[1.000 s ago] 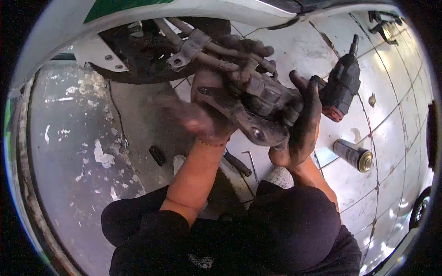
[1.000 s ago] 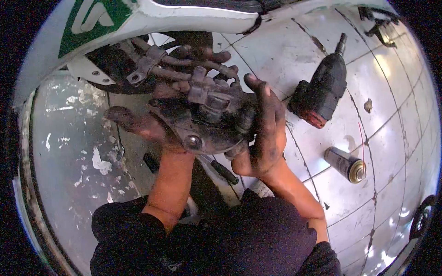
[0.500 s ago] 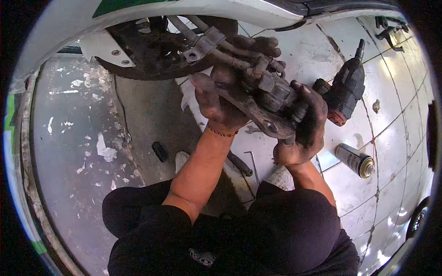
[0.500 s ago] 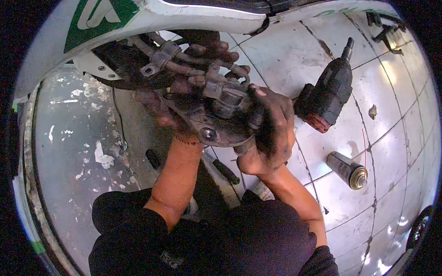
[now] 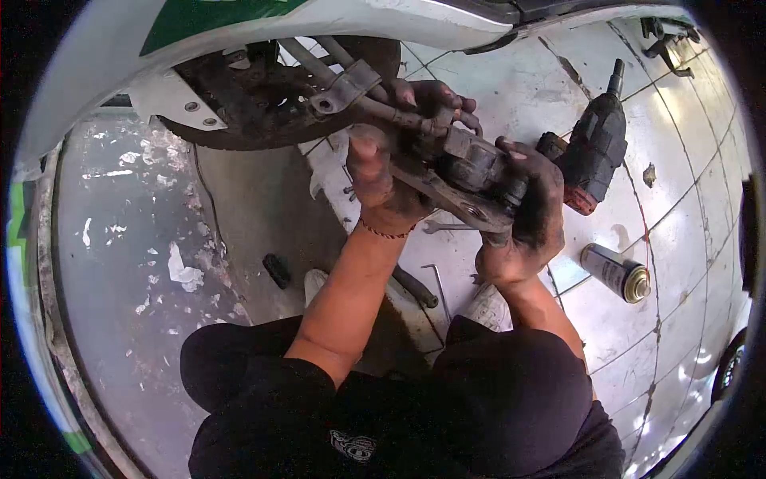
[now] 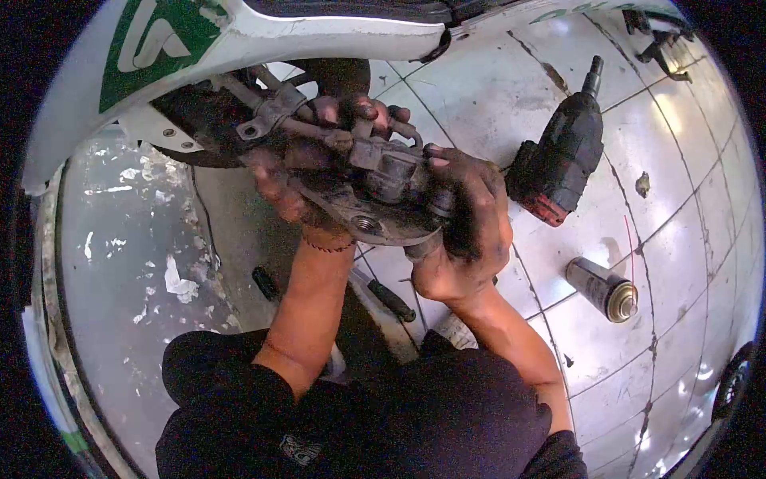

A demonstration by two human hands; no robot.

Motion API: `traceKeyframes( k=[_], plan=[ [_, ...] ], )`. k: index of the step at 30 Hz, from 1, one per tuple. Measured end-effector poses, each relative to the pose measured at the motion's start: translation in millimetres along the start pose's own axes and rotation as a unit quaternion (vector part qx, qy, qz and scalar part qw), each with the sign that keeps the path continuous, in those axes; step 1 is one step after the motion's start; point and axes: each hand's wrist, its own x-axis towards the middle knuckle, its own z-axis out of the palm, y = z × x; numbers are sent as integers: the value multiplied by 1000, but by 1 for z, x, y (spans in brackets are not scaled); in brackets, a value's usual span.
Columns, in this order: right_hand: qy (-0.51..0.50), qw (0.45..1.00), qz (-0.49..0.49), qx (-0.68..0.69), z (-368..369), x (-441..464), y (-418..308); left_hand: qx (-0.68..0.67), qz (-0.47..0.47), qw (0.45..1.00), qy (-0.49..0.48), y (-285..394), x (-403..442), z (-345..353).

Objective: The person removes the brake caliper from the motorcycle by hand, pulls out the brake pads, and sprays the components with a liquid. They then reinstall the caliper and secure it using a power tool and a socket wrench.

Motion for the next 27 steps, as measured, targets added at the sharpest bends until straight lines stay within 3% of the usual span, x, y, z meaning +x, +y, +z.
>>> traceKeyframes(
  k=[2, 4, 6, 10, 12, 14, 16, 17, 20, 22, 26, 27],
  plan=[
    [18, 1000, 10, 20, 1, -1, -1, 17, -1, 1000, 18, 0, 0, -2],
    [5, 1000, 18, 1, -5, -3, -9, 20, 14, 998, -53, -1, 1, -6],
    [-9, 999, 23, -22, -8, -3, -8, -5, 28, 998, -64, -9, -3, -15],
    [-74, 996, -45, -29, -18, -3, -8, 13, 4, 994, -106, -8, 4, -29],
    [-128, 988, 80, 2, -17, -15, -11, 19, -3, 997, -74, -5, 0, -24],
    [-146, 985, 81, -39, -18, -5, -13, 33, -91, 995, 27, 4, 0, -25],
    [-80, 996, -42, 5, -12, 9, -8, 77, -41, 996, -22, -3, 9, -27],
    [-80, 996, -40, 4, -11, 10, -8, 121, 11, 990, -70, -5, 14, -29],
    [-51, 998, -26, 24, -7, 12, -10, 112, -1, 989, -98, -5, 25, -35],
    [-14, 996, 63, 57, -5, 12, -15, 103, 27, 989, -100, -17, 26, -37],
    [11, 992, 94, 77, 1, 13, -16, 54, 61, 992, -98, -26, 25, -49],
    [13, 993, 95, 65, 1, 15, -17, 96, 49, 993, -56, -22, 19, -39]
  ],
)
